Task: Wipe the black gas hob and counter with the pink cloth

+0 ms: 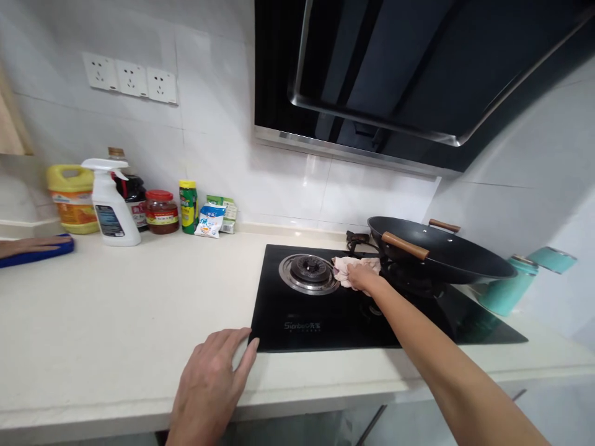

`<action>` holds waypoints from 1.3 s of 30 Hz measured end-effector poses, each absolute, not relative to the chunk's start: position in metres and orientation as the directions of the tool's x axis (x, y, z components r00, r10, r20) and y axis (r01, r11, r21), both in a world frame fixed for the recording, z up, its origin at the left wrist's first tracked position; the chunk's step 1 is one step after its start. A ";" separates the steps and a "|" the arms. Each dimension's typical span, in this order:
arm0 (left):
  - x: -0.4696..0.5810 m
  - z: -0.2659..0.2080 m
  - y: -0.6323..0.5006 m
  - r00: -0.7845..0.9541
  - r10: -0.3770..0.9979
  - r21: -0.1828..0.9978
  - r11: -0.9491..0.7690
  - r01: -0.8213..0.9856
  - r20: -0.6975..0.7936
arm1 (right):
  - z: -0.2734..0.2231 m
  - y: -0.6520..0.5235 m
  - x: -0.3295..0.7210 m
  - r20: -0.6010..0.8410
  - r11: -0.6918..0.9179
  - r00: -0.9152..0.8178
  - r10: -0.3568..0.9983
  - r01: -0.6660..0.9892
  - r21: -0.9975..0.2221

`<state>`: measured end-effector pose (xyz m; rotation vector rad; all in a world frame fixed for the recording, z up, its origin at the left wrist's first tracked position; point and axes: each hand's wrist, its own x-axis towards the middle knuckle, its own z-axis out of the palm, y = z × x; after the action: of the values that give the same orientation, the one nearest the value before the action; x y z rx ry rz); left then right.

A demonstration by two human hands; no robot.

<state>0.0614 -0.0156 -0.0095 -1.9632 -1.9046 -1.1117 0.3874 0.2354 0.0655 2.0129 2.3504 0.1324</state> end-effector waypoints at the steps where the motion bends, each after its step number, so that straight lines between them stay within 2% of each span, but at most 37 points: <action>1: 0.062 -0.009 -0.016 -0.107 0.786 0.357 -0.151 0.922 0.609 | 0.063 0.227 0.383 0.025 0.172 -0.175 0.984 0.979 0.111; 10: 0.061 0.000 -0.013 -0.105 0.813 0.351 -0.128 0.928 0.574 | 0.040 0.105 0.324 0.232 0.381 -0.392 0.890 0.920 0.092; 14: 0.059 0.004 -0.009 -0.101 0.832 0.379 -0.137 0.915 0.546 | 0.028 0.059 0.291 0.362 0.539 -0.490 0.793 0.842 -0.040; 18: 0.051 0.003 -0.007 -0.118 0.835 0.420 -0.143 0.896 0.537 | 0.022 0.029 0.283 0.484 0.711 -0.572 0.662 0.684 -0.163; 21: 0.046 0.003 -0.003 -0.139 0.804 0.436 -0.160 0.886 0.578 | 0.024 0.021 0.315 0.573 0.780 -0.548 0.609 0.546 -0.306; 24: 0.056 0.013 0.002 -0.060 0.775 0.397 -0.253 0.882 0.629 | 0.024 0.028 0.382 0.681 0.696 -0.333 0.653 0.618 -0.366; 26: 0.076 0.025 0.007 0.037 0.791 0.351 -0.312 0.883 0.611 | 0.020 0.040 0.440 0.692 0.540 -0.149 0.706 0.746 -0.390; 29: 0.120 0.044 0.018 0.149 0.881 0.292 -0.303 0.907 0.450 | 0.010 0.061 0.525 0.644 0.218 0.074 0.761 0.907 -0.362; 32: 0.159 0.053 0.032 0.186 0.953 0.216 -0.239 0.947 0.239 | -0.003 0.079 0.582 0.603 -0.022 0.190 0.775 0.961 -0.275; 34: 0.177 0.053 0.042 0.195 0.967 0.165 -0.222 0.961 0.165 | -0.012 0.086 0.598 0.579 -0.072 0.210 0.788 0.965 -0.252; 39: 0.202 0.048 0.067 0.250 0.961 0.125 -0.265 0.956 0.121 | -0.024 0.092 0.599 0.549 0.066 0.084 0.832 0.966 -0.248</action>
<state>0.2020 0.0667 0.0476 -2.5037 -1.9202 -0.2741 0.5987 0.0916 -0.0235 2.6413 2.6157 0.4452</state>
